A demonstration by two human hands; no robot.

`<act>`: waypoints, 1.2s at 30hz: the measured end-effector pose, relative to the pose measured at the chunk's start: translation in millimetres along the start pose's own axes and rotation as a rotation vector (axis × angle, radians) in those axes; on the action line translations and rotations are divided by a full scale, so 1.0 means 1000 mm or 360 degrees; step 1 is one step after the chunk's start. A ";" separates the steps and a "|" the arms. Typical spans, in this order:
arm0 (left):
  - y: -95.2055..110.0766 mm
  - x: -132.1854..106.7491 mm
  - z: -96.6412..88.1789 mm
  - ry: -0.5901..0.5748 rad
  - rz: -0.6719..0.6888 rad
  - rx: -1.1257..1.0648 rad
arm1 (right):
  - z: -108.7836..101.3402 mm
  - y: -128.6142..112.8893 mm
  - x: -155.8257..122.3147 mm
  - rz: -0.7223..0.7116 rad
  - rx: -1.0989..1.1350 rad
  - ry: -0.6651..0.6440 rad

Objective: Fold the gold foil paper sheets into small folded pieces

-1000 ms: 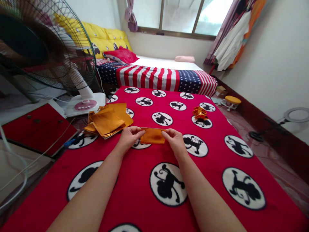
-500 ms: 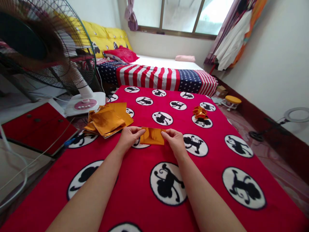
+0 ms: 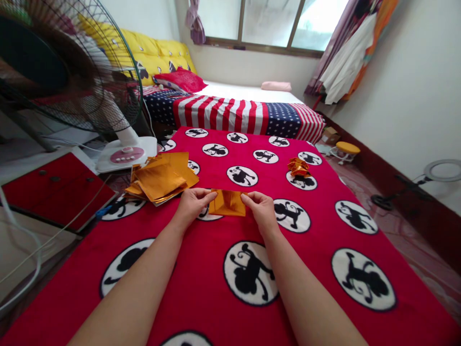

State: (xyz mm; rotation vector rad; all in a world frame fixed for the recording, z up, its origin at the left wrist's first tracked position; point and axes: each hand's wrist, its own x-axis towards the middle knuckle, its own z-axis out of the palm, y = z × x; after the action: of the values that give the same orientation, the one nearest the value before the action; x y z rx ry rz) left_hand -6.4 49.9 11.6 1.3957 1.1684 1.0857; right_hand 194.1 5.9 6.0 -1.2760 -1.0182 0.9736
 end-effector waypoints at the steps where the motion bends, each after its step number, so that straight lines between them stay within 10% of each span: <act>1: 0.000 0.000 0.000 0.0005 0.0005 0.0012 | 0.000 0.000 0.000 -0.0008 -0.0018 0.0009; 14: 0.001 -0.007 0.013 0.0033 0.0193 0.1321 | -0.004 -0.009 0.001 -0.0072 -0.1557 0.0121; 22: 0.004 -0.012 0.017 0.0134 0.0500 0.1429 | 0.004 -0.006 -0.004 -0.0166 -0.1758 0.0158; 26: -0.001 -0.011 0.016 -0.0265 0.0806 0.1304 | 0.009 -0.007 -0.006 -0.0395 -0.1860 0.0124; 36: -0.001 -0.003 0.002 -0.0659 0.0668 0.0955 | 0.024 -0.013 -0.023 -0.0655 -0.1887 -0.0003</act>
State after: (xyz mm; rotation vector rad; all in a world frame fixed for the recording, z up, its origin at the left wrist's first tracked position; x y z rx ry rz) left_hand -5.1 46.7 9.7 2.2856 0.9463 0.6739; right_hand 165.2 -10.9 18.1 -1.8546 -1.8797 -0.0433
